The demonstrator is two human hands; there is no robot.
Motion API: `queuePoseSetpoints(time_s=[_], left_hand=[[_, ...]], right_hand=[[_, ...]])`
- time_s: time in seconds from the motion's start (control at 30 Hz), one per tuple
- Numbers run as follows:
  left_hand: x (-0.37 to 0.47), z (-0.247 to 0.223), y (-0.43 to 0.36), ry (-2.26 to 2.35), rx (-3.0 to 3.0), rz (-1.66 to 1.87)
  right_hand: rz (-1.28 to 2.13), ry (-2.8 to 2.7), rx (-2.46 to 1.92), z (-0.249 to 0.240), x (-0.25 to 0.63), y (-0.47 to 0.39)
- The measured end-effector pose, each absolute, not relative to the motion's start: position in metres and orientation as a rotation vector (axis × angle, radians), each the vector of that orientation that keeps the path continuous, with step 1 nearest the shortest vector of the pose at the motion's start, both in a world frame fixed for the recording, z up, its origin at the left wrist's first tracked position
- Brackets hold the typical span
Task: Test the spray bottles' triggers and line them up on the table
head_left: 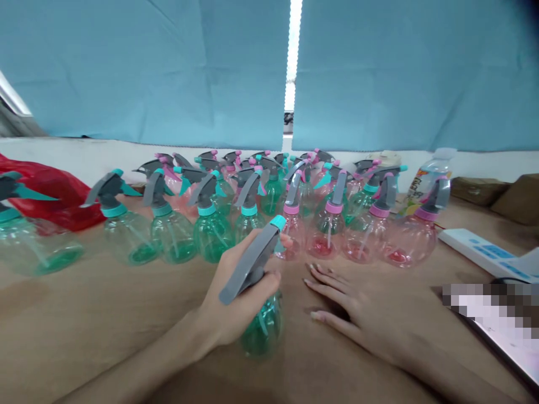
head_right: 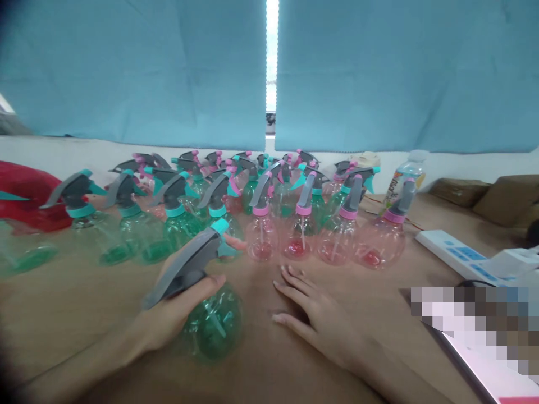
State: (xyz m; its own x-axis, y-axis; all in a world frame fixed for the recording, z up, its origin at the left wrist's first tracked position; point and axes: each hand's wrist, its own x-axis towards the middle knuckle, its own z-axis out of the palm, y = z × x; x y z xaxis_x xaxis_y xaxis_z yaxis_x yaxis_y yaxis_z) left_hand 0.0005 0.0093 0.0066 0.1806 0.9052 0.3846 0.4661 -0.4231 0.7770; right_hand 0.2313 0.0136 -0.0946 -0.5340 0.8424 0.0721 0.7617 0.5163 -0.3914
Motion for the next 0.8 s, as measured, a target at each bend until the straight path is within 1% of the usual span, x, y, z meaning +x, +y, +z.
queuePoseSetpoints(time_s=[0.1,0.27,0.43,0.8], left_hand=[[0.0022,0.0043,0.0093,1.228,1.933,1.131],[0.0033,-0.0008,0.0085,1.187,1.978,1.187],[0.0028,-0.0022,0.0095,1.157,1.983,1.161],[0.0013,-0.0010,0.0102,1.205,1.989,1.117]], right_hand=[[0.450,-2.501,-1.363,-0.0946,0.2311,0.0137],[0.432,-2.488,-1.364,-0.0950,0.2306,0.0138],[0.420,-2.501,-1.388,-0.0973,0.2313,0.0140],[0.468,-2.427,-1.336,-0.1000,0.2330,0.0130]])
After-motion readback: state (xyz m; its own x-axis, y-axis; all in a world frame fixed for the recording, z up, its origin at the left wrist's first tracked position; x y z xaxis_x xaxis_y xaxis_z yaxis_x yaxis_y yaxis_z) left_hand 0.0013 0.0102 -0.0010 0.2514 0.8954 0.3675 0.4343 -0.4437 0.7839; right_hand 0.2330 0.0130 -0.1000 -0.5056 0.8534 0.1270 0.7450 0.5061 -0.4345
